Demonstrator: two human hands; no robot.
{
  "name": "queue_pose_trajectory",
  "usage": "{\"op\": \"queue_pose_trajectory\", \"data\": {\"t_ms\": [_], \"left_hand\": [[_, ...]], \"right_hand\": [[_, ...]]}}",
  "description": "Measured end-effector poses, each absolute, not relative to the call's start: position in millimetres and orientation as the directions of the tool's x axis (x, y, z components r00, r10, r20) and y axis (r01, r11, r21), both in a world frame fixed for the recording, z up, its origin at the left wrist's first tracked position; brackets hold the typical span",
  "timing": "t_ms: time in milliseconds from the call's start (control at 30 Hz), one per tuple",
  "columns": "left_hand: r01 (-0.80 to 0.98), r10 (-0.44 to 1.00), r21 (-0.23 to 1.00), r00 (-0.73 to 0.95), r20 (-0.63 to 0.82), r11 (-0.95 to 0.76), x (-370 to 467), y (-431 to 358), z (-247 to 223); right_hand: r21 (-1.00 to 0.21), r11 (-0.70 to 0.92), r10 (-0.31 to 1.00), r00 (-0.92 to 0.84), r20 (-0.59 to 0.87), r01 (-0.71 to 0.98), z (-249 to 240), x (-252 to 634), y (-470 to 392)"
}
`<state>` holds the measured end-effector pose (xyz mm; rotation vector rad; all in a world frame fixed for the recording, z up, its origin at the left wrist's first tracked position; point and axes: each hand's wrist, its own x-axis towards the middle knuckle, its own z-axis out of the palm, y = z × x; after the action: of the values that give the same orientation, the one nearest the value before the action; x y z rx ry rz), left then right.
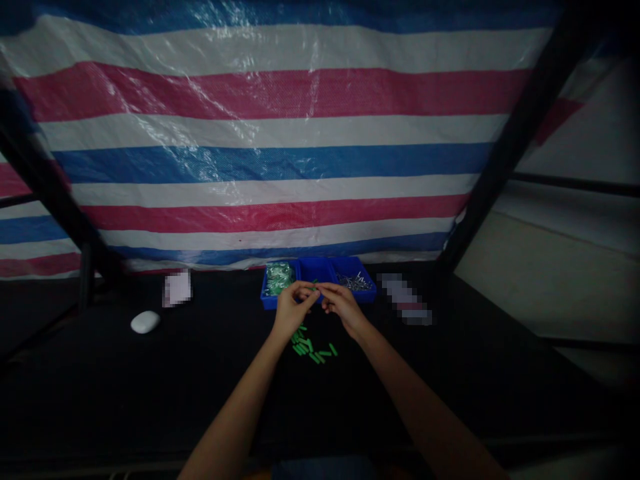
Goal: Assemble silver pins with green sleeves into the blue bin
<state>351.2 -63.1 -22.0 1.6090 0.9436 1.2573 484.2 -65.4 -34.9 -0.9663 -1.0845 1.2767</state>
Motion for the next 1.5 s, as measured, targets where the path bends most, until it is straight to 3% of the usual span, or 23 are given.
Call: {"op": "queue_pose_trajectory", "data": {"t_ms": [500,733,1000,1267,1400,1500], "left_hand": [[0.174,0.877,0.864,0.187,0.442,-0.472,350.2,-63.9,-22.9],[0.082,0.907,0.906,0.116,0.405,-0.415,346.3,-56.5,-22.3],[0.052,0.906,0.917,0.186,0.381,-0.396,345.4,-55.1,-22.1],[0.288,0.876,0.829,0.115,0.468,-0.48,315.5,-80.3,-7.4],[0.58,0.876,0.746,-0.109,0.47,-0.328,227.7,-81.6,-2.0],[0.787,0.848,0.596,-0.2,0.492,-0.16,149.3,-75.6,0.5]], "right_hand": [[-0.966,0.153,0.988,0.022,0.152,-0.21,-31.9,489.5,-65.9],[-0.97,0.129,0.991,0.003,0.131,-0.208,-29.6,490.2,-65.9],[-0.983,0.084,0.99,-0.101,0.102,-0.166,-28.2,488.6,-70.4],[-0.982,0.09,0.991,-0.083,0.105,-0.166,-29.8,488.9,-68.4],[-0.977,0.125,0.992,0.019,0.123,-0.174,-36.0,492.1,-60.9],[-0.968,0.182,0.981,0.1,0.166,-0.171,-42.6,493.4,-55.3]]}}
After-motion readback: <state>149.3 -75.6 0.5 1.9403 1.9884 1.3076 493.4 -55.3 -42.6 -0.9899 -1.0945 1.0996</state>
